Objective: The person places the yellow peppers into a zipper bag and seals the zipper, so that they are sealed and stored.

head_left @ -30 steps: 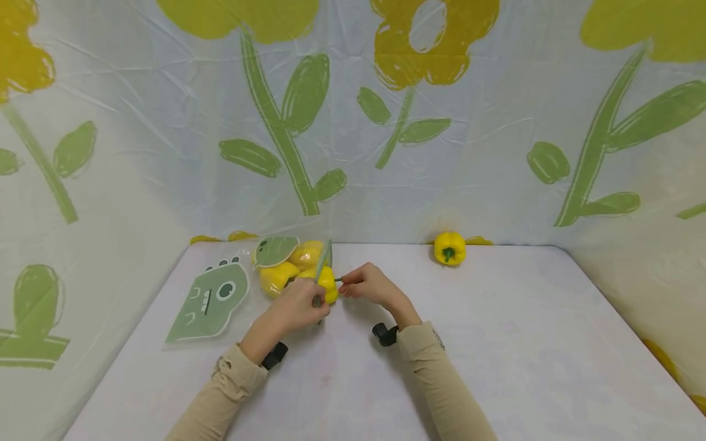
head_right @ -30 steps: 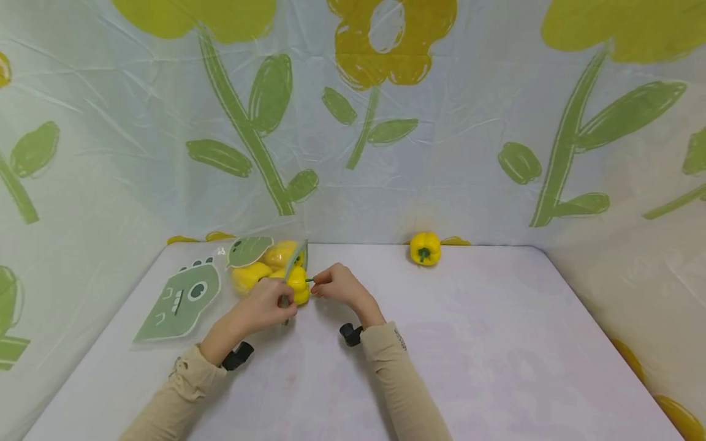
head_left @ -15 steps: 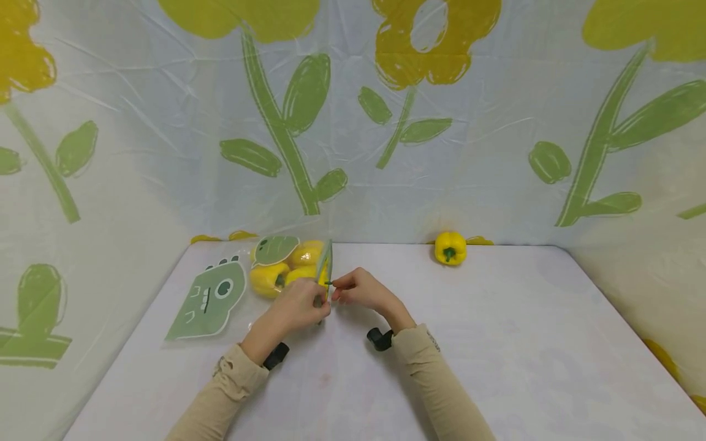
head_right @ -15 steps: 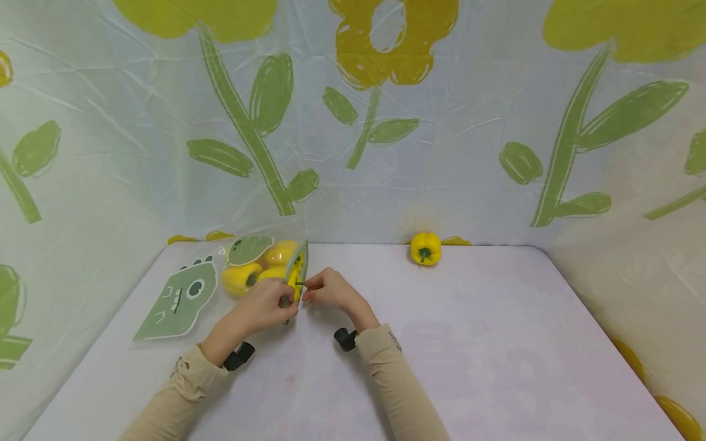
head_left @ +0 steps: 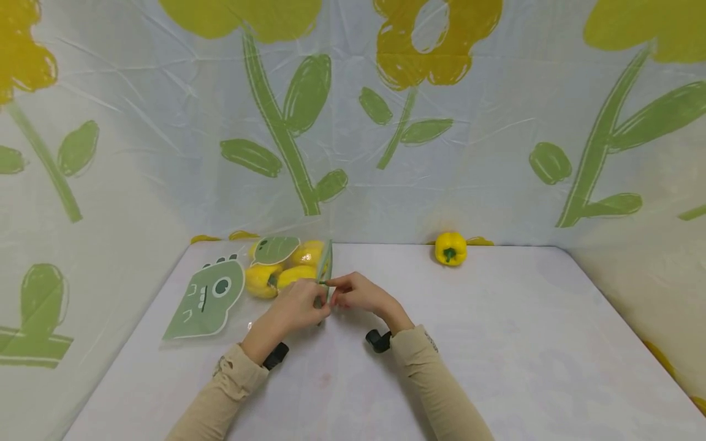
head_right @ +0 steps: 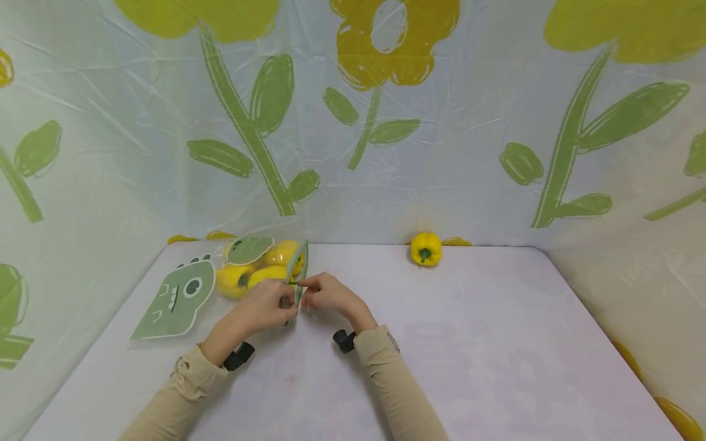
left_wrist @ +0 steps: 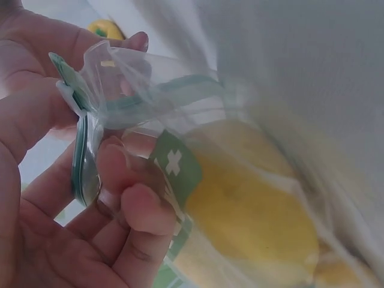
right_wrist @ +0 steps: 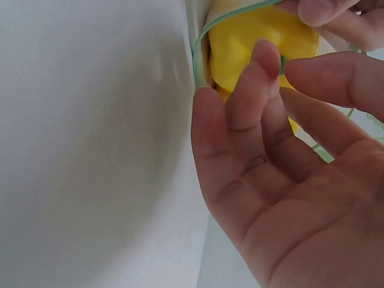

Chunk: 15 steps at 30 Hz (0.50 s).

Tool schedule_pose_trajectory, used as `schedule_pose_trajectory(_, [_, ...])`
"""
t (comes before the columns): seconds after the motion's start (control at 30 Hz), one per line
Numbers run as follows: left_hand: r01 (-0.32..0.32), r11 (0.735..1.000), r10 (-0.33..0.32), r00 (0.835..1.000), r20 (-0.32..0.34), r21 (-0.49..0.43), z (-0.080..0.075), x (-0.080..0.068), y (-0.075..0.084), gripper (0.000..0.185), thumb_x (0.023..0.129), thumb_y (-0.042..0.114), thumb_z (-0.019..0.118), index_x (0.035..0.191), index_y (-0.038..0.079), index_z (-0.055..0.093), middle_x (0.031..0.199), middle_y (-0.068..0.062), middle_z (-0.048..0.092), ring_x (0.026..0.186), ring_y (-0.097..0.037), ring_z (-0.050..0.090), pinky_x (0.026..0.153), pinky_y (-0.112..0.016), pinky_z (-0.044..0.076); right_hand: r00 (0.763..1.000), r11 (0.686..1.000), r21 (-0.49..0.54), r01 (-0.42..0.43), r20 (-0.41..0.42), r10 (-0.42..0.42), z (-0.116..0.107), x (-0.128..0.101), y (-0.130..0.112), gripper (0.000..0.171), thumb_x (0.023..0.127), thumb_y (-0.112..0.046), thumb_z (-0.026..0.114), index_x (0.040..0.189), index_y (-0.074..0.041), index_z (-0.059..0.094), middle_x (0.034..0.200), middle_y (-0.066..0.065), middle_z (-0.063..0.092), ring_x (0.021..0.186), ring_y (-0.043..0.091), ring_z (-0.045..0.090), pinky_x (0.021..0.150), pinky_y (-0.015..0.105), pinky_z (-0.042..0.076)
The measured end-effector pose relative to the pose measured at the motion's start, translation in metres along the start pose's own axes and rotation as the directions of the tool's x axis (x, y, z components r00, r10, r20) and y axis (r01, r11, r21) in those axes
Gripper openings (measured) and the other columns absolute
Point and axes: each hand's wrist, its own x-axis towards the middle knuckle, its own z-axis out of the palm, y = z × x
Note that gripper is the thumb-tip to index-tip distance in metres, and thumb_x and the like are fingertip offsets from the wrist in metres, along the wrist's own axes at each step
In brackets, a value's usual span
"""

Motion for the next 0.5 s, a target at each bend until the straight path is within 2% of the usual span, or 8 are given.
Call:
schedule_pose_trajectory(0.2, [0.006,1.000,-0.006,1.000,0.001,-0.001,0.000,0.001,0.000,0.015,0.077,0.013,0.074,0.065,0.015,0.065,0.068,0.004,0.057,0.058,-0.010,0.046,0.052,-0.026,0.040,1.000,1.000,-0.020,0.015,0.014,-0.015,-0.004,-0.002,0.000,0.053,0.084,0.003,0.047,0.137,0.010,0.051,0.096,0.027,0.067,0.083,0.043,0.060,0.072,0.038,0.051])
schedule_pose_trajectory(0.3, [0.007,1.000,-0.007,1.000,0.002,0.011,0.000,0.001,-0.001,0.016,0.076,0.014,0.074,0.063,0.016,0.065,0.069,0.004,0.057,0.061,-0.010,0.048,0.054,-0.027,0.042,1.000,0.999,-0.035,0.007,-0.021,-0.008,-0.010,-0.004,0.000,0.051,0.087,0.001,0.047,0.137,0.010,0.051,0.099,0.027,0.067,0.085,0.045,0.060,0.071,0.035,0.051])
schedule_pose_trajectory(0.4, [0.015,0.999,-0.015,1.000,0.006,0.029,0.000,0.000,-0.001,0.017,0.077,0.015,0.074,0.062,0.017,0.064,0.069,0.004,0.056,0.062,-0.010,0.048,0.055,-0.028,0.042,0.987,0.999,-0.046,0.009,-0.160,-0.016,-0.021,-0.007,0.002,0.045,0.090,-0.001,0.049,0.134,0.008,0.054,0.101,0.025,0.067,0.087,0.044,0.062,0.070,0.030,0.051])
schedule_pose_trajectory(0.43, [0.018,0.999,-0.018,1.000,0.007,0.032,0.000,0.000,-0.001,0.018,0.077,0.015,0.074,0.062,0.017,0.064,0.069,0.004,0.056,0.062,-0.010,0.048,0.055,-0.028,0.042,0.972,0.998,-0.056,0.009,-0.234,-0.022,-0.026,-0.008,0.003,0.042,0.091,-0.002,0.051,0.133,0.006,0.056,0.101,0.023,0.068,0.088,0.042,0.063,0.070,0.029,0.050])
schedule_pose_trajectory(0.47, [0.022,0.999,-0.022,1.000,0.008,0.032,0.000,0.000,-0.001,0.017,0.077,0.015,0.074,0.062,0.017,0.064,0.069,0.004,0.057,0.062,-0.010,0.048,0.055,-0.028,0.042,0.947,0.997,-0.074,0.011,-0.321,-0.034,-0.032,-0.010,0.004,0.039,0.093,-0.003,0.053,0.131,0.004,0.059,0.102,0.021,0.068,0.090,0.040,0.063,0.071,0.029,0.050])
schedule_pose_trajectory(0.5, [0.026,0.999,-0.026,1.000,0.009,0.030,0.001,-0.001,0.000,0.017,0.077,0.015,0.074,0.063,0.017,0.064,0.069,0.004,0.057,0.062,-0.010,0.048,0.055,-0.028,0.042,0.910,0.996,-0.085,0.010,-0.412,-0.045,-0.037,-0.012,0.006,0.037,0.094,-0.005,0.054,0.129,0.002,0.061,0.103,0.019,0.068,0.091,0.037,0.063,0.073,0.029,0.050])
